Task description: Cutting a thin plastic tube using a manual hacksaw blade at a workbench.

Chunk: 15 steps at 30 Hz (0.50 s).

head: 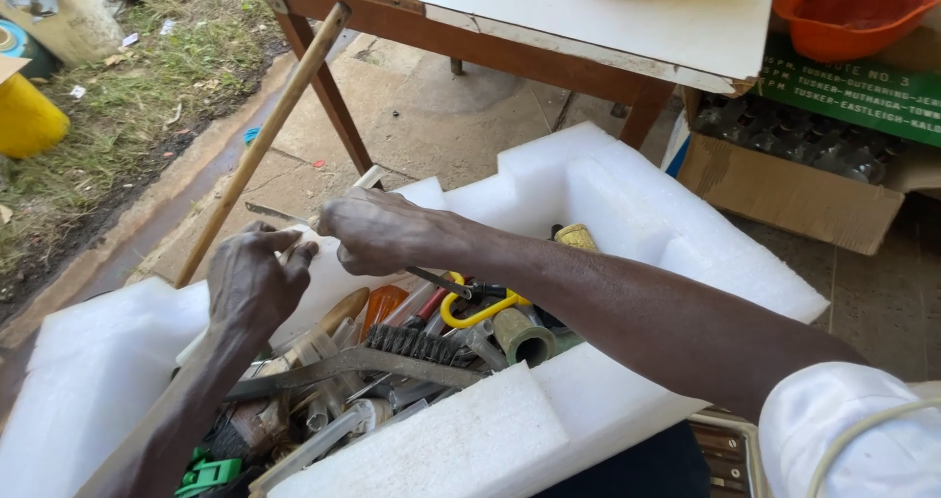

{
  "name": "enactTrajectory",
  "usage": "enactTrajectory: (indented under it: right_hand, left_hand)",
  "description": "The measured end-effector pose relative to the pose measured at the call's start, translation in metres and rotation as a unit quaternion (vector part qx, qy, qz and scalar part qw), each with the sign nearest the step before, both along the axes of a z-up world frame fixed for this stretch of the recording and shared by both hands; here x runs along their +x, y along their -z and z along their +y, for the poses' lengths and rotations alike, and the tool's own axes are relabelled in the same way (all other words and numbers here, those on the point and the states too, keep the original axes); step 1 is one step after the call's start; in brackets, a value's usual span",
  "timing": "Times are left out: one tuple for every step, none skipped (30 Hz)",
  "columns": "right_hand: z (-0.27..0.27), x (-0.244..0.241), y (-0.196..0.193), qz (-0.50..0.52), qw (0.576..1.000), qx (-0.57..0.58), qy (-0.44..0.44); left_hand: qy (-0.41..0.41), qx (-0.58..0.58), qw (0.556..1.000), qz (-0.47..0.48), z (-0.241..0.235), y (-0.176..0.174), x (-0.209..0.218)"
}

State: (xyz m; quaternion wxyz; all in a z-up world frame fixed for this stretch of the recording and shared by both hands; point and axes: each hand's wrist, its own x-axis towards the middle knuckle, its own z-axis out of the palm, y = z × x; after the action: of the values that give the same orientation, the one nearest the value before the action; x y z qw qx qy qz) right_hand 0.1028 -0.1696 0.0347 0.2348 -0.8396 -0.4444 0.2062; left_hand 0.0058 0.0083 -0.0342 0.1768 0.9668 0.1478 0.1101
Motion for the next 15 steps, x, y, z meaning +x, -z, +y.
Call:
enactTrajectory:
  right_hand:
    - [-0.003,0.0,-0.001,0.0,1.0,-0.002,0.006]
    - [-0.007,0.001,-0.001,0.002,1.0,0.003,-0.012]
    - [-0.011,0.002,-0.003,0.004,0.999,0.008,-0.031]
    - [-0.02,-0.004,-0.018,0.003,1.0,0.005,-0.025]
    - [-0.027,-0.011,-0.033,-0.012,0.999,-0.027,-0.043]
    - [-0.035,-0.018,-0.047,-0.026,0.996,-0.059,-0.061]
    - [-0.032,-0.016,-0.042,-0.025,0.996,-0.06,-0.056]
    - [-0.029,-0.015,-0.037,-0.033,0.996,-0.064,-0.049]
    - [-0.027,-0.013,-0.031,-0.04,0.996,-0.069,-0.043]
    - [-0.02,-0.017,-0.023,-0.039,0.996,-0.07,-0.039]
    - [-0.014,-0.019,-0.017,-0.036,0.997,-0.065,-0.007]
    - [-0.008,-0.021,-0.011,-0.032,0.997,-0.061,0.025]
    - [-0.003,-0.017,0.001,-0.034,0.997,-0.061,0.03]
    - [0.003,-0.013,0.013,-0.079,0.996,-0.03,0.011]
    - [0.01,-0.011,0.025,-0.122,0.992,-0.001,-0.011]
  left_hand:
    - [0.006,-0.002,1.0,0.0,-0.003,-0.004,-0.001]
    - [0.001,-0.004,1.0,-0.009,-0.005,-0.007,-0.002]
    - [-0.004,-0.007,1.0,-0.019,-0.008,-0.011,-0.002]
    - [0.002,-0.01,1.0,-0.02,-0.014,-0.017,-0.002]
    - [-0.016,-0.008,1.0,-0.001,-0.018,-0.024,-0.002]
    - [-0.033,-0.005,0.999,0.017,-0.023,-0.03,-0.003]
    - [-0.027,-0.005,0.999,0.018,-0.022,-0.028,-0.002]
    - [-0.024,0.011,1.0,0.004,-0.022,-0.026,-0.001]
    - [-0.021,0.027,0.999,-0.009,-0.021,-0.023,-0.001]
    - [-0.016,0.026,0.999,-0.009,-0.019,-0.017,-0.001]
    - [-0.006,0.059,0.998,-0.001,-0.016,-0.013,0.001]
    - [0.004,0.092,0.996,0.008,-0.014,-0.009,0.004]
    - [0.009,0.093,0.996,0.005,-0.013,-0.008,0.004]
    - [0.004,0.085,0.996,0.006,-0.011,-0.008,0.005]
    - [-0.002,0.077,0.997,0.008,-0.009,-0.007,0.003]
